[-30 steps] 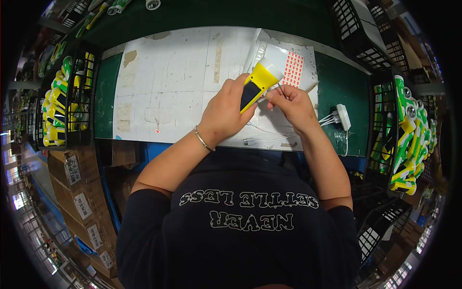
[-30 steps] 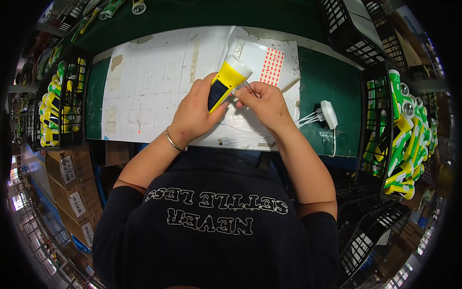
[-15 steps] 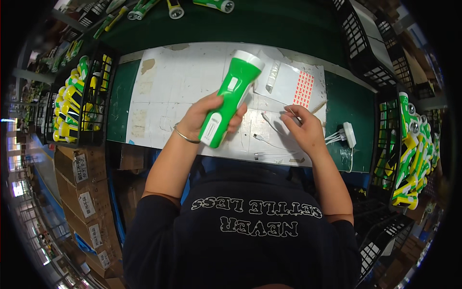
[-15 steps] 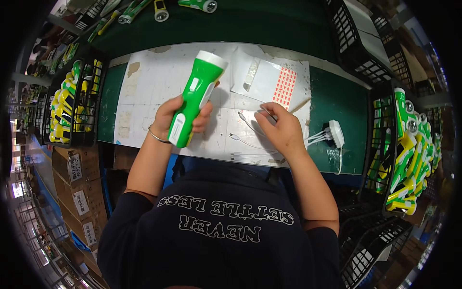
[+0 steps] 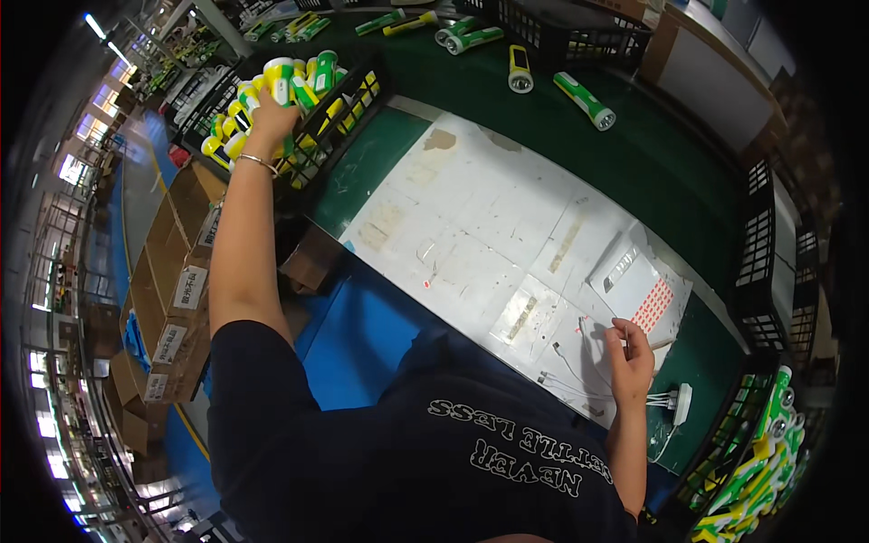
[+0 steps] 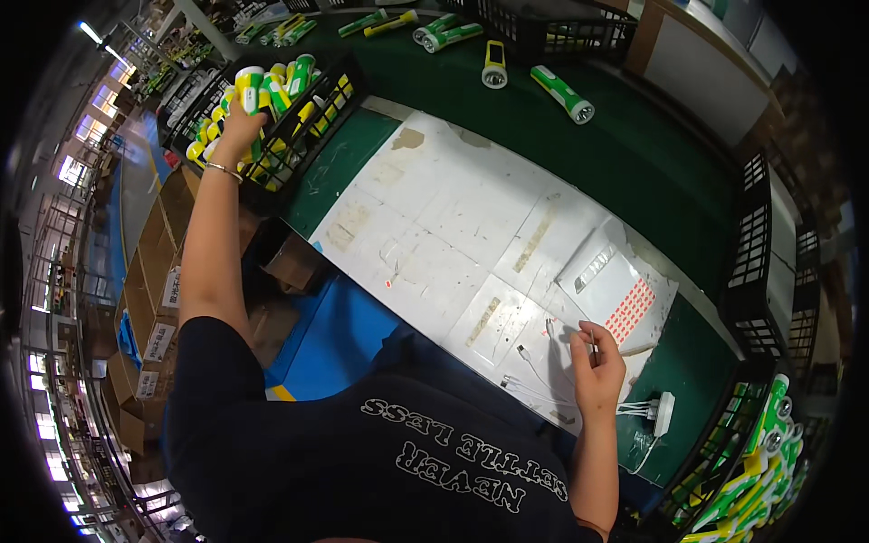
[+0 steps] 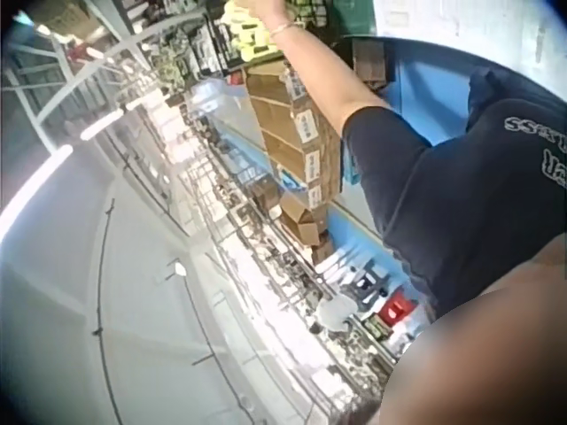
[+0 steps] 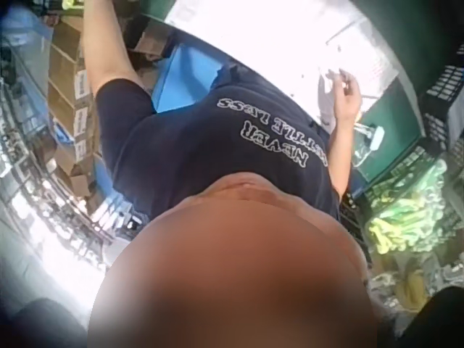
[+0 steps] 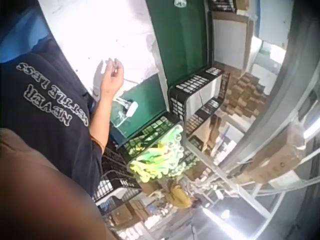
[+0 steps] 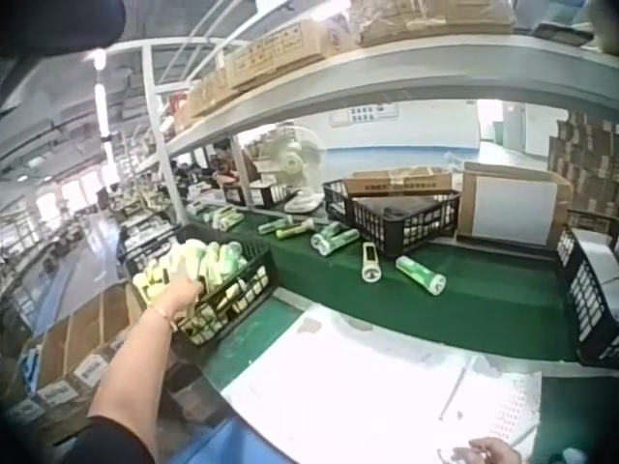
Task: Assembling, checking, and testing portable LED flashlights at a factory workstation.
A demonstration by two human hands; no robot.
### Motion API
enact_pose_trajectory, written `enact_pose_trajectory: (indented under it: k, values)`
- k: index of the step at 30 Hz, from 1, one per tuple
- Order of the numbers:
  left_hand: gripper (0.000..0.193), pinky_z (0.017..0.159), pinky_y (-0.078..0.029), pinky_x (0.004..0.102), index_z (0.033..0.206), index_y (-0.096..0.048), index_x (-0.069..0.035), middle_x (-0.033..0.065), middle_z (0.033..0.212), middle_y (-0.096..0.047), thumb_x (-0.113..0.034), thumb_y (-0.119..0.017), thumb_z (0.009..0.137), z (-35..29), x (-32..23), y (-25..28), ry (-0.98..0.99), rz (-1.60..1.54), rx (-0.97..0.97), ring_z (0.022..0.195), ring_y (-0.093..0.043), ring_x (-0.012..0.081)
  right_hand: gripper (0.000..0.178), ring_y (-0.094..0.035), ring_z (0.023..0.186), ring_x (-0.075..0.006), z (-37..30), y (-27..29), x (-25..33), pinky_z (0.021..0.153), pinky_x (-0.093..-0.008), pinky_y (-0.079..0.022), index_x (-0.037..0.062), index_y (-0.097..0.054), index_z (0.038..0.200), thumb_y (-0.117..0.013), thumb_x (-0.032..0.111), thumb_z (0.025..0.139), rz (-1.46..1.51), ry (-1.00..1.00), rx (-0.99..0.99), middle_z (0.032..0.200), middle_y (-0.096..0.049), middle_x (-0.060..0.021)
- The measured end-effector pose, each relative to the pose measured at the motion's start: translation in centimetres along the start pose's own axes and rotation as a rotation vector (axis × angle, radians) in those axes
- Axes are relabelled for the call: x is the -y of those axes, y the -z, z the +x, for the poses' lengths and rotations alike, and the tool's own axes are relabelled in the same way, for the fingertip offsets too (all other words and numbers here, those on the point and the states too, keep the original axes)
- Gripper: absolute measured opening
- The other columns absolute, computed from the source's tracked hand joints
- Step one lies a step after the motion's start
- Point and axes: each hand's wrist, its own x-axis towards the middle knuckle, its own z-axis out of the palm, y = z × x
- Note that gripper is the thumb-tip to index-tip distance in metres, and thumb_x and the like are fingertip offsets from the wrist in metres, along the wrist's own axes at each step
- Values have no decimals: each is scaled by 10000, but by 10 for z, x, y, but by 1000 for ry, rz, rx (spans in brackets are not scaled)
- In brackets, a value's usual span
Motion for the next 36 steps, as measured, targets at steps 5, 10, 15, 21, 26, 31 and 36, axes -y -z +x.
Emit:
enact_pose_trajectory:
  k: [5, 10, 15, 21, 26, 31, 36]
  values:
    - [776, 964, -385, 451, 1382, -271, -143, 281, 1307, -369, -355, -650, 738, 60, 38, -21, 109, 322, 57, 1156, -453, 403, 248, -364, 534, 12, 0, -5, 6, 480, -149, -310, -1, -587, 1054, -624, 72, 820, -39, 70, -2, 882, -598, -21]
    - [578, 925, -405, 468, 1261, -463, -147, 185, 1284, -406, -246, -648, 723, 23, -81, -64, -381, 209, -308, 1168, -414, 356, 239, -535, 726, -44, -5, -14, 10, 615, -161, -416, -2, -584, 1049, -625, 83, 830, -30, 19, 58, 900, -610, -39]
    - [530, 922, -416, 472, 1228, -485, -127, 217, 1281, -386, -216, -619, 724, -43, -236, -186, -667, -85, 93, 1170, -401, 385, 246, -499, 572, -84, -9, -30, 7, 525, -219, -406, 67, -625, 1009, -657, 169, 787, -152, 146, 153, 820, -644, -27]
    - [520, 948, -357, 519, 1293, -430, -204, 116, 1392, -317, -94, -529, 794, -97, -360, -280, -881, -6, 211, 1286, -318, 309, 233, -469, 515, -59, -2, -22, -6, 484, -200, -381, 70, -638, 1012, -662, 169, 802, -91, 13, 229, 776, -647, -30]
    - [392, 966, -322, 551, 1158, -542, -196, 61, 1398, -330, -129, -595, 775, -115, -421, -293, -1010, 153, 283, 1327, -267, 231, 204, -463, 580, -21, 4, -13, -10, 529, -178, -384, 37, -639, 996, -658, 120, 811, -1, -87, 163, 749, -631, -7]
    - [407, 965, -279, 546, 1069, -529, -136, 49, 991, -573, -263, -685, 715, -150, -420, -259, -1341, -80, 290, 1049, -538, 227, 186, -357, 496, -1, 9, -16, -22, 453, -169, -302, 20, -638, 979, -652, 84, 805, 97, -50, 143, 708, -604, 20]
    - [670, 828, -451, 354, 1106, -511, 6, 180, 1002, -515, -466, -716, 677, -214, -386, -193, -1029, -757, 620, 941, -537, 322, 181, -377, 515, -2, 7, -25, -10, 469, -166, -316, 13, -636, 980, -637, 82, 813, 66, 1, 236, 721, -601, 15]
